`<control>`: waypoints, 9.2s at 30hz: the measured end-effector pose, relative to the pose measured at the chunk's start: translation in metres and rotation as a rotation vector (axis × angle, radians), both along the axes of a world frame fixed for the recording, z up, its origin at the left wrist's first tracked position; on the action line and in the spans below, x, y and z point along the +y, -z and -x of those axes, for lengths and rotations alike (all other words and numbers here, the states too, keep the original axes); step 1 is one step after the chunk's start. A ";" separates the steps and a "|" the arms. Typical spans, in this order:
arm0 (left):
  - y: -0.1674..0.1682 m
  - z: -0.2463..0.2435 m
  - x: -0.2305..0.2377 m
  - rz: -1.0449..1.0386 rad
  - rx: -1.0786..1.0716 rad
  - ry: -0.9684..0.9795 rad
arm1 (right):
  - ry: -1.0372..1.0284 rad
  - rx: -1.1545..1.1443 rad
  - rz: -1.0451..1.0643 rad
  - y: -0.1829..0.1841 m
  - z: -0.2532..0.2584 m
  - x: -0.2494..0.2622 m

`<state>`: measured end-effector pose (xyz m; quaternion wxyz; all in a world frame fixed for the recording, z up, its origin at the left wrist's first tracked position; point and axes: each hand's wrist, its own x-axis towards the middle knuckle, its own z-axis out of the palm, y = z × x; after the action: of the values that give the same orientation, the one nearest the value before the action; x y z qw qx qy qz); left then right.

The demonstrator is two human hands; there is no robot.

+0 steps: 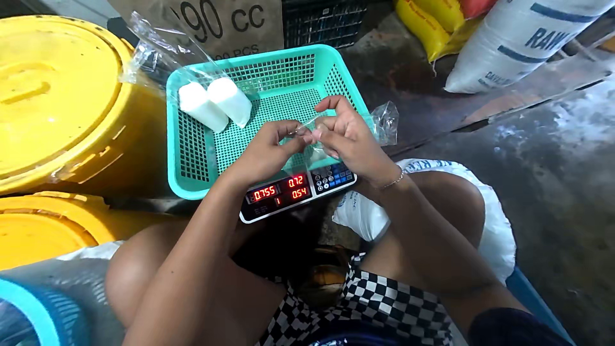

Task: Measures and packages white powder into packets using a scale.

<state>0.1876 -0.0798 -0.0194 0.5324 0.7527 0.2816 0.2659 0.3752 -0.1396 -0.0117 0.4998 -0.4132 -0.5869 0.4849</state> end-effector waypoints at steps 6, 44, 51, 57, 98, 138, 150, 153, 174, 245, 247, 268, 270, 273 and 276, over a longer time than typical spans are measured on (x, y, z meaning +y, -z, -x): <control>0.008 -0.004 0.000 -0.061 -0.067 0.037 | 0.107 -0.031 -0.014 0.007 0.009 0.000; 0.006 -0.006 -0.005 -0.185 -0.020 -0.075 | 0.146 -0.150 -0.220 -0.002 -0.009 0.001; 0.008 -0.008 -0.006 -0.185 -0.031 -0.089 | 0.052 -0.193 0.019 -0.011 -0.013 -0.001; 0.009 -0.007 -0.006 -0.143 -0.080 -0.072 | -0.004 -0.044 -0.021 0.003 -0.002 0.001; 0.010 -0.007 -0.006 -0.118 -0.078 -0.078 | -0.012 -0.040 0.118 0.003 0.002 -0.002; 0.008 -0.003 -0.003 -0.136 -0.035 -0.086 | 0.129 -0.217 0.149 -0.018 -0.018 -0.003; 0.015 -0.011 -0.010 -0.609 0.097 -0.518 | 0.305 -0.323 -0.042 0.005 0.001 -0.003; 0.018 -0.018 -0.014 -0.836 -0.063 -0.661 | 0.352 -0.184 -0.021 0.011 0.006 -0.001; 0.004 -0.006 -0.010 -0.215 -0.162 -0.588 | 0.554 -0.382 -0.147 0.006 0.005 -0.003; -0.015 -0.009 -0.025 -0.379 0.614 -0.547 | 0.483 -0.909 -0.246 0.007 0.003 -0.003; -0.012 -0.005 -0.021 -0.301 0.531 -0.537 | 0.489 -0.814 -0.159 0.006 -0.001 -0.002; -0.002 0.018 0.009 0.705 -0.484 -0.091 | 0.279 0.800 0.424 -0.007 -0.007 0.003; 0.000 0.015 0.007 0.739 -0.574 0.062 | 0.172 0.849 0.405 -0.005 -0.011 0.003; 0.003 0.014 0.009 0.645 -0.562 0.199 | 0.026 0.840 0.340 -0.002 -0.012 0.002; -0.002 0.007 0.002 0.343 -0.314 -0.092 | 0.038 0.681 0.354 -0.001 -0.009 0.003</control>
<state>0.1802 -0.0780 -0.0175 0.6772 0.5869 0.2707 0.3518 0.3838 -0.1371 -0.0104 0.5959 -0.3190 -0.2866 0.6790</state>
